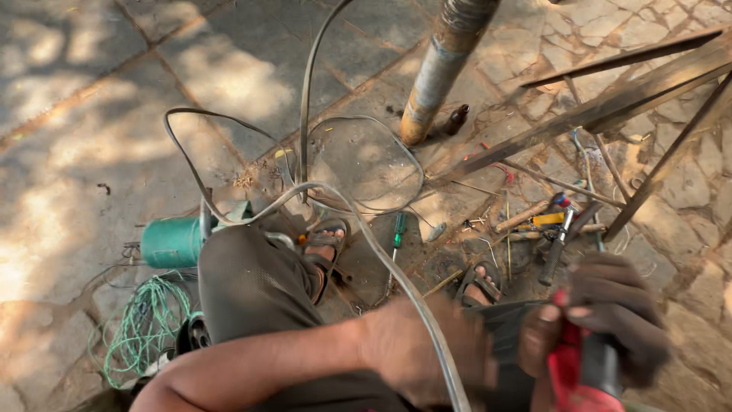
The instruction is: The person strips the outer insulation from a multi-core cable, then strips and twists the individual colored wires. They use pliers and scissors to prepare the wire ends for connection.
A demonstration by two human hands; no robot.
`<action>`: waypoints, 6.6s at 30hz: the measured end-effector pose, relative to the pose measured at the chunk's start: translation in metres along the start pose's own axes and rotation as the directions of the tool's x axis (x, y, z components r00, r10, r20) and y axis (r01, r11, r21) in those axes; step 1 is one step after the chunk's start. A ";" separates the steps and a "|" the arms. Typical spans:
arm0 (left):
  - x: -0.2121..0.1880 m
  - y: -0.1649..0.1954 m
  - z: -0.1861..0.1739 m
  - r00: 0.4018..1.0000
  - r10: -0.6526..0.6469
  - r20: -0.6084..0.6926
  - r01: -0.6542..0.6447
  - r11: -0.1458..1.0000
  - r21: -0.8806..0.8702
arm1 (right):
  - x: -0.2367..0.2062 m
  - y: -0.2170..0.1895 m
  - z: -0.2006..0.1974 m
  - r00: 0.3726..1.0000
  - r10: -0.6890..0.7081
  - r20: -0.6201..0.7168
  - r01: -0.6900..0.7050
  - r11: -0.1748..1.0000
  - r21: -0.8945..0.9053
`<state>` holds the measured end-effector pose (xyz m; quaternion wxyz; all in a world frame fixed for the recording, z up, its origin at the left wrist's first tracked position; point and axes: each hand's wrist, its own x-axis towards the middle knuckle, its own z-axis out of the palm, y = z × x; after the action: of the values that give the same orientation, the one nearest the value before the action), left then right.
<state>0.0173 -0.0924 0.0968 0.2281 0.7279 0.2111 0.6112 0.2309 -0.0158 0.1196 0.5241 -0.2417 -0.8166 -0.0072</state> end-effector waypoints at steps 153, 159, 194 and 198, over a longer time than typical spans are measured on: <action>-0.020 -0.168 -0.111 0.191 -0.410 -0.892 0.484 0.830 -0.278 | -0.069 0.037 0.109 0.408 0.605 0.684 -0.501 0.775 -0.386; -0.035 -0.177 -0.128 0.224 -0.593 -0.773 0.480 0.758 -0.442 | -0.097 0.045 0.122 0.275 0.577 0.769 -0.606 0.725 -0.327; -0.057 -0.173 -0.094 0.551 -0.499 -0.668 0.556 0.817 -0.152 | -0.078 0.048 0.096 0.653 0.518 0.552 -0.422 0.855 -0.303; -0.068 -0.171 -0.064 0.552 -0.631 -0.545 0.798 0.589 0.126 | -0.068 0.057 0.086 0.673 0.560 0.483 -0.451 0.828 -0.332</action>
<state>-0.0614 0.0099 -0.0487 0.2688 0.4419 0.6475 0.5596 0.2034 0.0308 0.0087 0.2165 -0.4975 -0.8291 0.1346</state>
